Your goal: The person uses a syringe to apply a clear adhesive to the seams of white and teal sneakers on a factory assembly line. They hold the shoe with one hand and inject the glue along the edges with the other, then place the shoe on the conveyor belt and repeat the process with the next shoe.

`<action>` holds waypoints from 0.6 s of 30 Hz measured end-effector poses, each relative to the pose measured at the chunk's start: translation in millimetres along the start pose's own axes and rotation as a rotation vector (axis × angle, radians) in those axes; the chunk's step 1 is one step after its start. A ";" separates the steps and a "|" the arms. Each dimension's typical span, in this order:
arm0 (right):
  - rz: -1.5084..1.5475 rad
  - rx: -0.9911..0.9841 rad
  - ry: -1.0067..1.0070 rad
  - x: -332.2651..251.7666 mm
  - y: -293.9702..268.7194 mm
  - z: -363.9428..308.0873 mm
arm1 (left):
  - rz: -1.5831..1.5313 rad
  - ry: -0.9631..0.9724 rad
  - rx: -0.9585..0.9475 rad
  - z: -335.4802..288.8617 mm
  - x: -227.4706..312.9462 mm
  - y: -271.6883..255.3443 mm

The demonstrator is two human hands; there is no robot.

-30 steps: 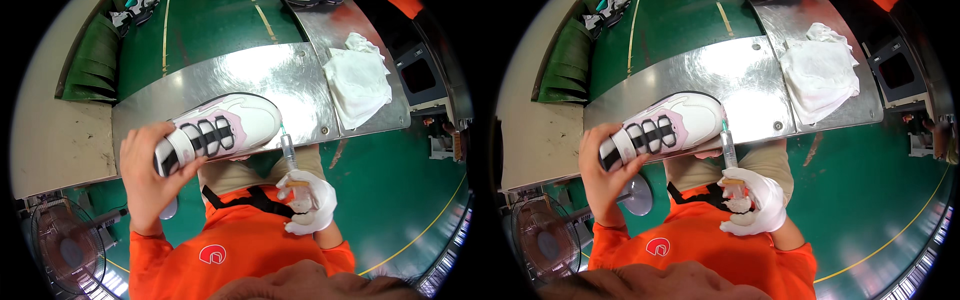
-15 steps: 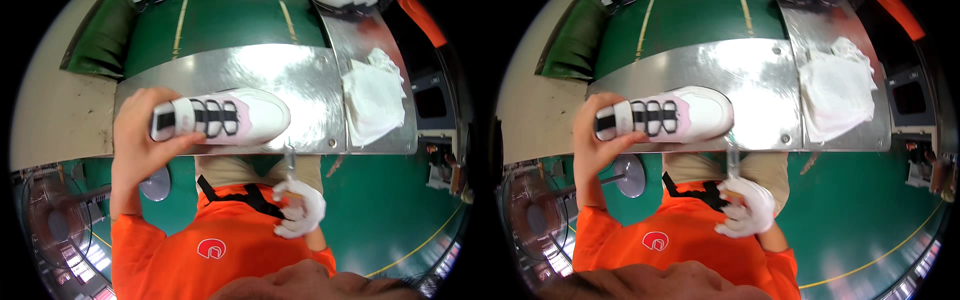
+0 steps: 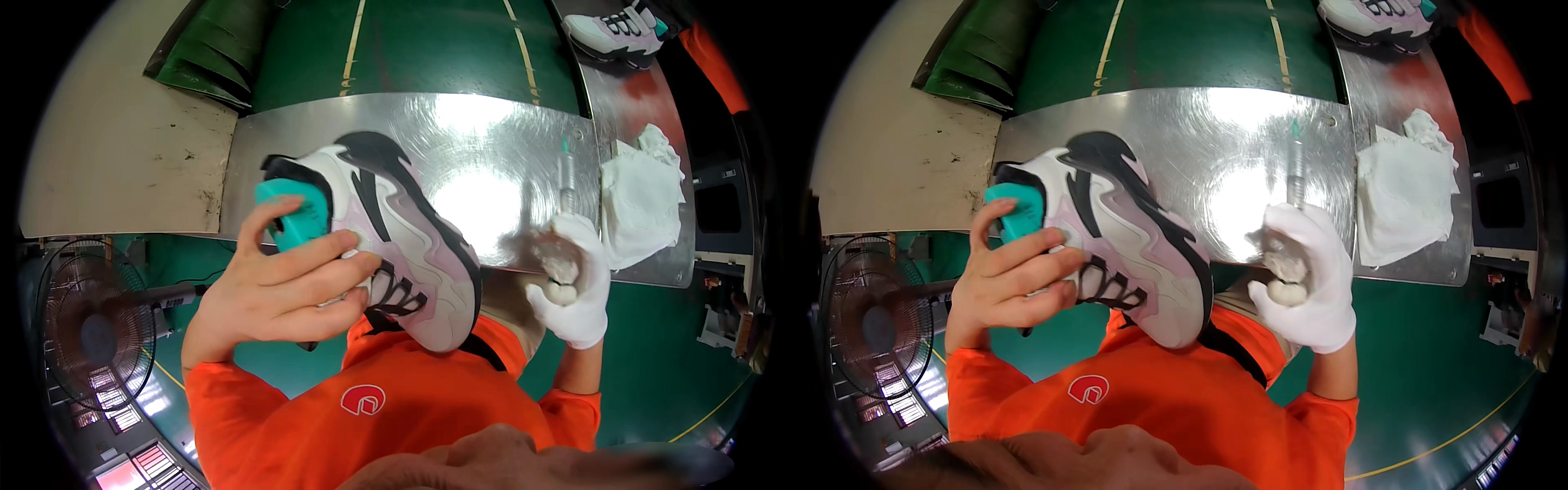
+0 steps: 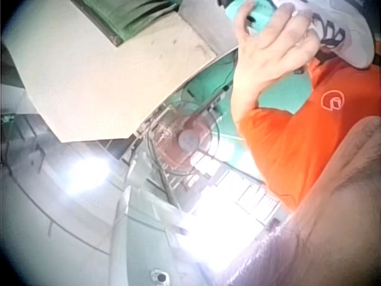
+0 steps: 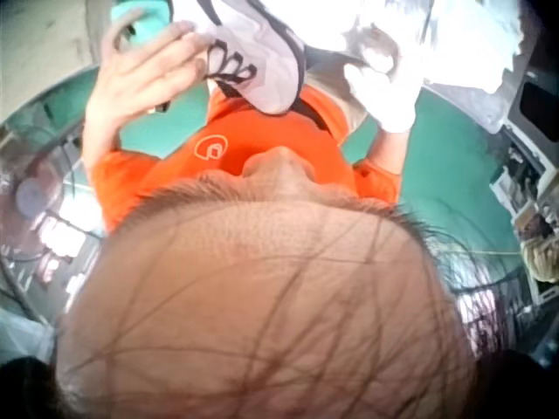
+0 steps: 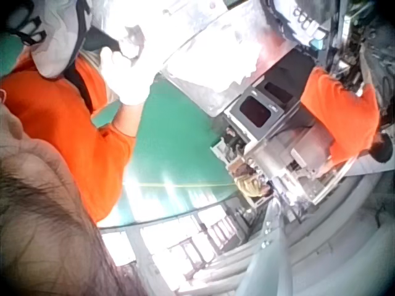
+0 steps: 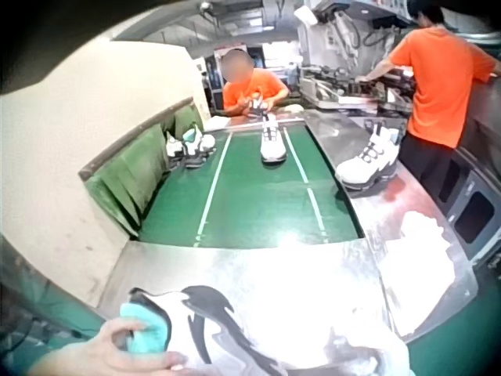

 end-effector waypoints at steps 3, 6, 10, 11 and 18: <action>-0.040 -0.090 0.060 -13.0 18.2 39.1 | 0.052 0.022 0.083 -12.7 -13.8 -0.7; -0.114 -0.161 0.082 -8.2 28.6 65.4 | -0.153 -0.122 -0.002 -20.6 -42.2 7.0; -0.276 -0.235 -0.027 -12.0 42.7 94.7 | -0.256 -0.196 0.048 -34.3 -58.1 16.6; -0.308 -0.236 -0.069 -12.9 46.9 102.2 | -0.266 -0.209 0.067 -34.9 -57.4 17.8; -0.401 -0.334 -0.205 -11.1 73.7 134.3 | -0.285 -0.187 0.035 -37.4 -61.3 22.4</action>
Point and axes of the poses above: each hand's wrist, its own z-axis towards the middle knuckle, its own y-axis out of the palm, x = y × z, the point moved 4 cm from there along z, towards the middle knuckle, and after that the axes turned 1 degree about z, right-handed, at the moved point
